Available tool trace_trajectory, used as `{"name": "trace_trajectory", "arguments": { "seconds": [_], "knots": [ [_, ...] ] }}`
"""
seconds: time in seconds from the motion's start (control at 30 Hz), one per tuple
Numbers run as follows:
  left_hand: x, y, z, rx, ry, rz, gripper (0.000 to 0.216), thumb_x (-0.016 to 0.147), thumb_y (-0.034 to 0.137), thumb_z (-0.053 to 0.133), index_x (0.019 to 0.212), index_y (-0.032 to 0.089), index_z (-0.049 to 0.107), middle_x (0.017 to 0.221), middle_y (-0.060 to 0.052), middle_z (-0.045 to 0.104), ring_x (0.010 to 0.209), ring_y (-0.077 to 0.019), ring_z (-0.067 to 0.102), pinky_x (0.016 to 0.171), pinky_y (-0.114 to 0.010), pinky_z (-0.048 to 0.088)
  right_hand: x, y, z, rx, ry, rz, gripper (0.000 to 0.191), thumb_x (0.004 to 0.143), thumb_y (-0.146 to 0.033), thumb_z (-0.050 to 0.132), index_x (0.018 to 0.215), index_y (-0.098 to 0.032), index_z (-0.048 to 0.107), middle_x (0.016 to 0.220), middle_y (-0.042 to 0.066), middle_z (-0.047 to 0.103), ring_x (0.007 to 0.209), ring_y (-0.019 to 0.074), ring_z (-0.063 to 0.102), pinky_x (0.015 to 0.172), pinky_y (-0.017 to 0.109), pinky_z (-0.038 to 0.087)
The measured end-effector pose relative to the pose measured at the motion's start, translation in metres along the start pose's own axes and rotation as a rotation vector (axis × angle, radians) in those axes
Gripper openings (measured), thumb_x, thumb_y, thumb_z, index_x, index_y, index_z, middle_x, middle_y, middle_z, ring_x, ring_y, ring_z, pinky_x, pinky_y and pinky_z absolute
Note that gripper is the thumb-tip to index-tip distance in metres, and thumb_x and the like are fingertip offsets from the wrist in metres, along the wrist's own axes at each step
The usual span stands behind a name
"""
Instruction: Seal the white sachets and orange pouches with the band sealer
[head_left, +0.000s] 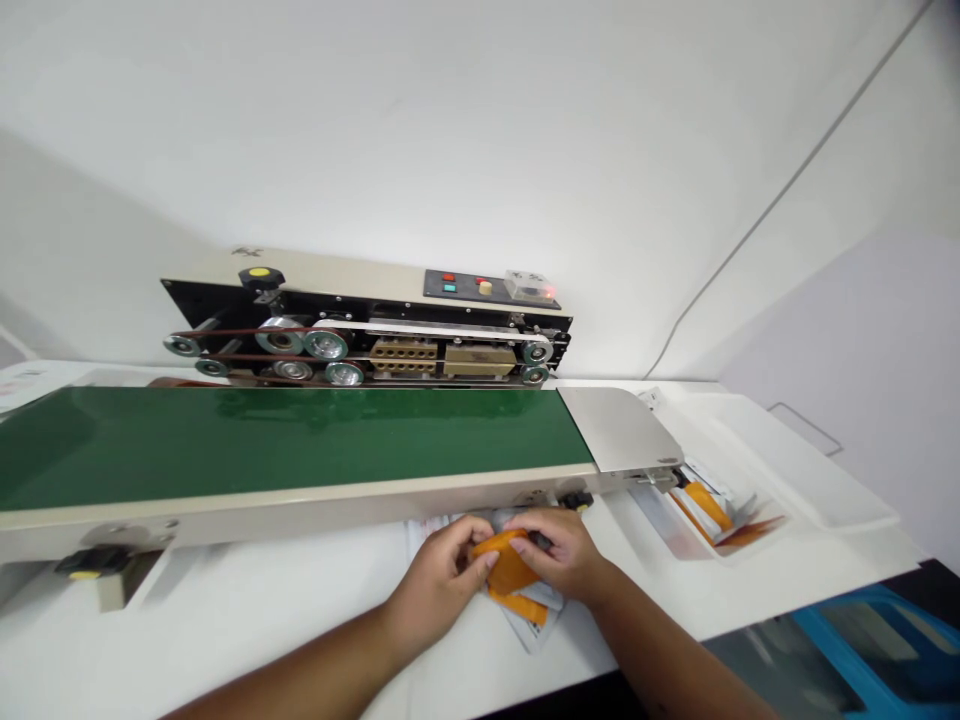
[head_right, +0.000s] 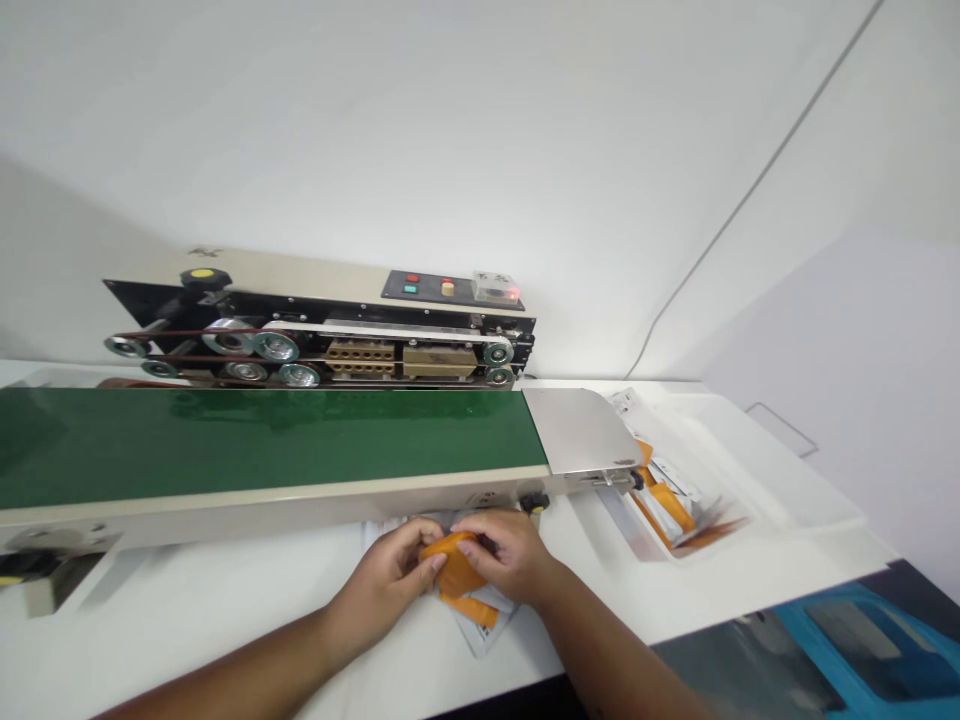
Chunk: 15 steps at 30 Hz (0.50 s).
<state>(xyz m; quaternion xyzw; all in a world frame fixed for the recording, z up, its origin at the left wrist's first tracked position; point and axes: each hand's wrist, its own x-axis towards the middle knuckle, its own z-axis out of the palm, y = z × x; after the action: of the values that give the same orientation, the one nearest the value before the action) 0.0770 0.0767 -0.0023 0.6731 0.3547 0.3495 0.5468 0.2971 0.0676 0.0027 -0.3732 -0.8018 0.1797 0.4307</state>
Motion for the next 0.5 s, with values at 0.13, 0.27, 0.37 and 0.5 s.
{"name": "trace_trajectory", "arguments": {
  "seconds": [0.13, 0.27, 0.37, 0.5],
  "knots": [
    [-0.0006, 0.0043, -0.0011, 0.067, 0.002, 0.014, 0.016, 0.096, 0.03, 0.058, 0.088, 0.019, 0.066, 0.074, 0.0, 0.064, 0.068, -0.016, 0.061, 0.064, -0.026, 0.049, -0.0007, -0.002, -0.0041, 0.084, 0.0, -0.011, 0.033, 0.097, -0.046, 0.06, 0.12, -0.024, 0.069, 0.095, 0.006, 0.079, 0.076, 0.0185, 0.074, 0.067, 0.027, 0.058],
    [-0.0027, 0.0034, -0.0005, -0.113, 0.01, -0.005, 0.017, 0.099, 0.036, 0.054, 0.096, 0.019, 0.06, 0.085, -0.003, 0.07, 0.079, -0.0196, 0.069, 0.074, -0.03, 0.055, 0.0014, -0.0054, -0.0077, 0.11, 0.014, 0.005, 0.048, 0.093, -0.062, 0.06, 0.116, -0.021, 0.07, 0.092, 0.009, 0.076, 0.077, 0.0206, 0.071, 0.068, 0.03, 0.056],
    [-0.0061, 0.0016, -0.0007, -0.015, 0.022, 0.045, 0.015, 0.096, 0.034, 0.059, 0.098, 0.02, 0.06, 0.09, -0.004, 0.07, 0.082, -0.0199, 0.068, 0.074, -0.03, 0.055, 0.0051, -0.0064, -0.0067, 0.072, -0.031, -0.013, 0.033, 0.1, -0.048, 0.054, 0.093, -0.02, 0.07, 0.075, 0.005, 0.07, 0.064, 0.0162, 0.063, 0.061, 0.028, 0.05],
    [-0.0089, 0.0036, -0.0038, 0.2, 0.039, 0.159, 0.022, 0.096, 0.031, 0.06, 0.115, 0.022, 0.066, 0.099, -0.005, 0.072, 0.087, -0.0208, 0.066, 0.077, -0.03, 0.052, 0.0066, -0.0029, -0.0041, 0.064, -0.092, -0.026, 0.039, 0.103, -0.051, 0.047, 0.089, -0.02, 0.068, 0.067, 0.002, 0.065, 0.059, 0.0143, 0.057, 0.057, 0.026, 0.046]
  ]
}}
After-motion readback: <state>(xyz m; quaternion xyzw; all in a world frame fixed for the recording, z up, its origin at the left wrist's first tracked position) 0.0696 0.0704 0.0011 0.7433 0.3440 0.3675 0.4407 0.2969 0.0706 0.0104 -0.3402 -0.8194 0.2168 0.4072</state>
